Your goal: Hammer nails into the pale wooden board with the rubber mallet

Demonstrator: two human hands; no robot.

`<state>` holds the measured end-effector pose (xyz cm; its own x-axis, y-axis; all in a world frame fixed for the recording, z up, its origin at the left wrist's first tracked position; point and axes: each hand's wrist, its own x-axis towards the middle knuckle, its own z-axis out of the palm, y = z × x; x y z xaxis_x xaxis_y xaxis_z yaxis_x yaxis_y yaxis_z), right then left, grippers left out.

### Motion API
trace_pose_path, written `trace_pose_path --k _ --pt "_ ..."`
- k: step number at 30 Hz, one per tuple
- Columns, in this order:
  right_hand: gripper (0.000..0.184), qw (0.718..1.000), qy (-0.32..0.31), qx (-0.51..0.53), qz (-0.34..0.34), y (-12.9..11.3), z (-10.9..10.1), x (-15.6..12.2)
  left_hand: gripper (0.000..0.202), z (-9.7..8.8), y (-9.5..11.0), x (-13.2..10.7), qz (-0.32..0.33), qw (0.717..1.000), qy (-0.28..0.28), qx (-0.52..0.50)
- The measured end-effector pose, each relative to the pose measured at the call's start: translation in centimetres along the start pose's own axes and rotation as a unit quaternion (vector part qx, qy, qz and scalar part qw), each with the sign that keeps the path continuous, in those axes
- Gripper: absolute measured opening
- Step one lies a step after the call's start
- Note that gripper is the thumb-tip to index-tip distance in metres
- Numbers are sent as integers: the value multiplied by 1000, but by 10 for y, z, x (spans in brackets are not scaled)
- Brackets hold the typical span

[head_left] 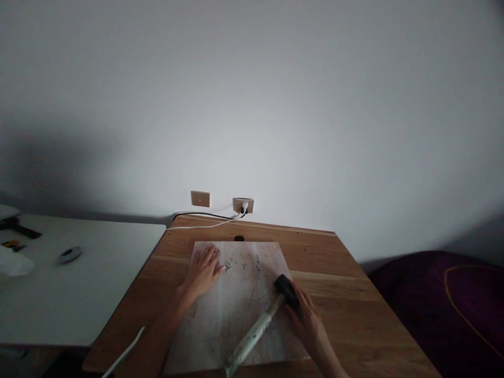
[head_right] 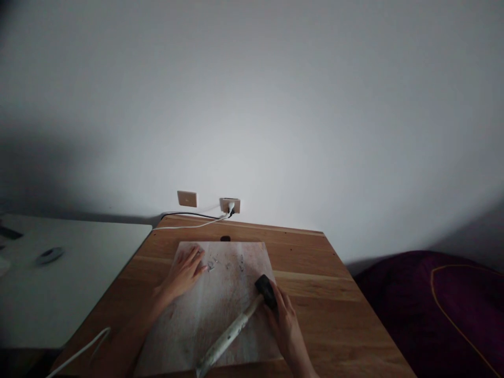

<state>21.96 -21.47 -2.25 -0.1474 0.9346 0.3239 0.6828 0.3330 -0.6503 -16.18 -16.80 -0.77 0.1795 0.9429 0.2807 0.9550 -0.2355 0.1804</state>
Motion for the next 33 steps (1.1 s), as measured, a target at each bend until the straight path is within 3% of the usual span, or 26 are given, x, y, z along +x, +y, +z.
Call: trace_pose_path --k 4,8,13,15,18,21,26,33 --pt "48 999 29 -11 35 -10 7 6 52 -3 8 -13 66 997 -34 -27" --pt "52 999 26 -10 39 -19 16 16 57 -19 19 -41 55 998 -13 -8" --pt "91 993 21 -29 110 -1 15 -1 52 -39 22 -109 80 997 6 9" --pt "91 992 3 -10 126 5 14 -11 46 -42 17 -139 104 994 10 9" --pt "84 991 -41 22 122 0 17 -19 53 -45 4 -174 84 996 27 18" --pt "86 990 -92 48 94 -24 28 -17 54 -47 -11 -190 25 998 51 31" --pt "87 995 -77 61 15 -81 70 -19 47 -52 -37 -197 -62 993 62 84" --pt "91 992 -104 46 -48 -134 122 -32 40 -61 -107 -222 -70 978 130 147"
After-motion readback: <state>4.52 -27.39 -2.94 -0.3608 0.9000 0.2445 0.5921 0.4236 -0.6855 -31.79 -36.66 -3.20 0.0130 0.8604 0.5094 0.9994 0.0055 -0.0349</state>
